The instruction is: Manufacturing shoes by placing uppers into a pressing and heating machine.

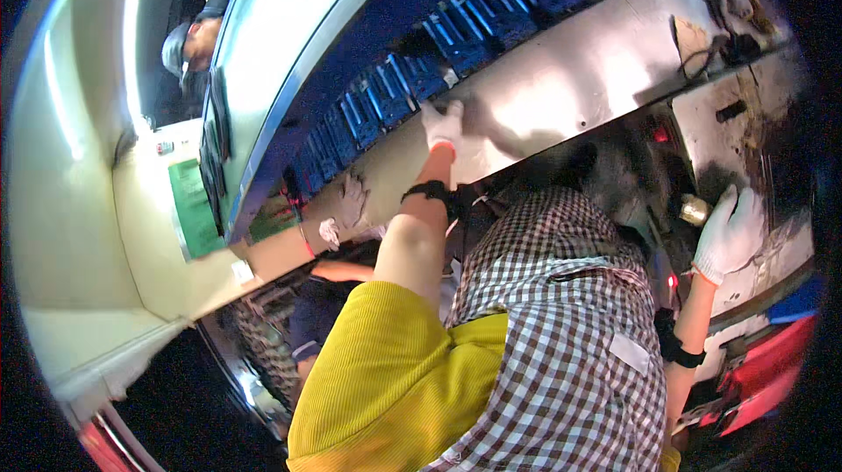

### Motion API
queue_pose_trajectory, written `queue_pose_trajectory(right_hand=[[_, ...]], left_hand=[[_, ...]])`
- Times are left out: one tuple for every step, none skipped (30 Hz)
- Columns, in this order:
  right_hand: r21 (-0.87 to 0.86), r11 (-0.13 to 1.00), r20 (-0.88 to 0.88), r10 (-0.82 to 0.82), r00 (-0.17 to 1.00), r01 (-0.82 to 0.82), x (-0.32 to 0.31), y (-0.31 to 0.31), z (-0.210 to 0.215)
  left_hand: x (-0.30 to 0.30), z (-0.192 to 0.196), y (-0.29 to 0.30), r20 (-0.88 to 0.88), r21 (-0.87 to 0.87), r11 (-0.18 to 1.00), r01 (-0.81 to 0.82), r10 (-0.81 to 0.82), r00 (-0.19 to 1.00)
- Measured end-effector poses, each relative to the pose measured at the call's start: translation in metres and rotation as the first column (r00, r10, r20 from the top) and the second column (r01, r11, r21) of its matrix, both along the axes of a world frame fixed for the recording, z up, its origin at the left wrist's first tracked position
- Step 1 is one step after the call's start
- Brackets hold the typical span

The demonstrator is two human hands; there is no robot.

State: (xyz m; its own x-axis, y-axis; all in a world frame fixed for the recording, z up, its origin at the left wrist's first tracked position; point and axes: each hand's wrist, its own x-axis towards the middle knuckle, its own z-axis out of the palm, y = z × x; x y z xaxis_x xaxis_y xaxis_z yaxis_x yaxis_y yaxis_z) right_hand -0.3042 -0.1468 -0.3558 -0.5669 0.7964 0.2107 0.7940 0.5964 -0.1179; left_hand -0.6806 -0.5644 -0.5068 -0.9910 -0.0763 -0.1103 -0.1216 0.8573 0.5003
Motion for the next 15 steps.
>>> queue_pose_trajectory(right_hand=[[-0.023, 0.999, -0.044, 0.038, 0.998, -0.039, -0.004, 0.001, -0.001], [-0.017, 0.999, -0.047, 0.032, 0.998, -0.032, 0.0, 0.002, -0.004], [-0.042, 0.999, 0.019, 0.018, 1.0, -0.017, 0.003, 0.004, 0.0], [-0.082, 0.996, -0.037, 0.028, 0.999, -0.031, 0.005, 0.006, 0.002], [-0.118, 0.992, -0.095, 0.035, 0.995, -0.046, 0.005, 0.009, 0.004], [-0.139, 0.99, -0.075, 0.011, 0.997, -0.021, 0.005, 0.011, 0.004], [-0.119, 0.992, -0.135, 0.015, 0.991, -0.031, 0.005, 0.012, 0.006], [-0.095, 0.995, -0.196, 0.021, 0.98, -0.04, 0.007, 0.014, 0.005], [-0.109, 0.994, -0.174, 0.001, 0.985, -0.02, 0.01, 0.015, 0.006], [-0.111, 0.993, -0.186, 0.01, 0.983, -0.031, 0.012, 0.017, 0.006], [-0.114, 0.993, -0.199, 0.019, 0.98, -0.043, 0.014, 0.019, 0.003], [-0.055, 0.997, -0.247, 0.036, 0.968, -0.051, 0.015, 0.02, -0.002], [-0.078, 0.995, -0.256, 0.037, 0.966, -0.059, 0.02, 0.024, -0.008], [-0.085, 0.994, -0.209, 0.049, 0.977, -0.068, 0.025, 0.026, -0.012], [-0.082, 0.994, -0.147, 0.053, 0.988, -0.065, 0.03, 0.026, -0.011]], left_hand=[[-0.026, -0.004, -0.03, -0.099, 0.014, 0.998, -0.054, 0.055, 0.994], [-0.043, -0.002, -0.015, 0.011, 0.136, 0.972, -0.19, 0.191, 0.982], [-0.061, 0.007, -0.001, 0.135, 0.228, 0.913, -0.34, 0.316, 0.939], [-0.083, 0.02, -0.014, 0.194, 0.389, 0.847, -0.363, 0.309, 0.931], [-0.107, 0.036, -0.026, 0.253, 0.535, 0.751, -0.386, 0.294, 0.922], [-0.122, 0.051, -0.025, 0.356, 0.629, 0.611, -0.481, 0.324, 0.877], [-0.136, 0.066, -0.016, 0.464, 0.687, 0.448, -0.572, 0.336, 0.82], [-0.142, 0.08, -0.009, 0.476, 0.667, 0.472, -0.576, 0.324, 0.818], [-0.142, 0.094, -0.009, 0.285, 0.53, 0.824, -0.201, 0.051, 0.957], [-0.145, 0.112, -0.006, 0.172, 0.269, 0.932, 0.242, -0.294, 0.94], [-0.155, 0.128, 0.009, 0.404, 0.676, 0.64, -0.366, 0.094, 0.91], [-0.177, 0.152, -0.007, 0.434, 0.745, 0.595, -0.303, -0.087, 0.897], [-0.192, 0.168, -0.024, 0.444, 0.808, 0.531, -0.254, -0.266, 0.856], [-0.191, 0.167, -0.019, 0.433, 0.191, 0.941, 0.281, -0.338, 0.836], [-0.186, 0.161, 0.001, 0.488, -0.54, 0.544, 0.642, -0.42, 0.765]])
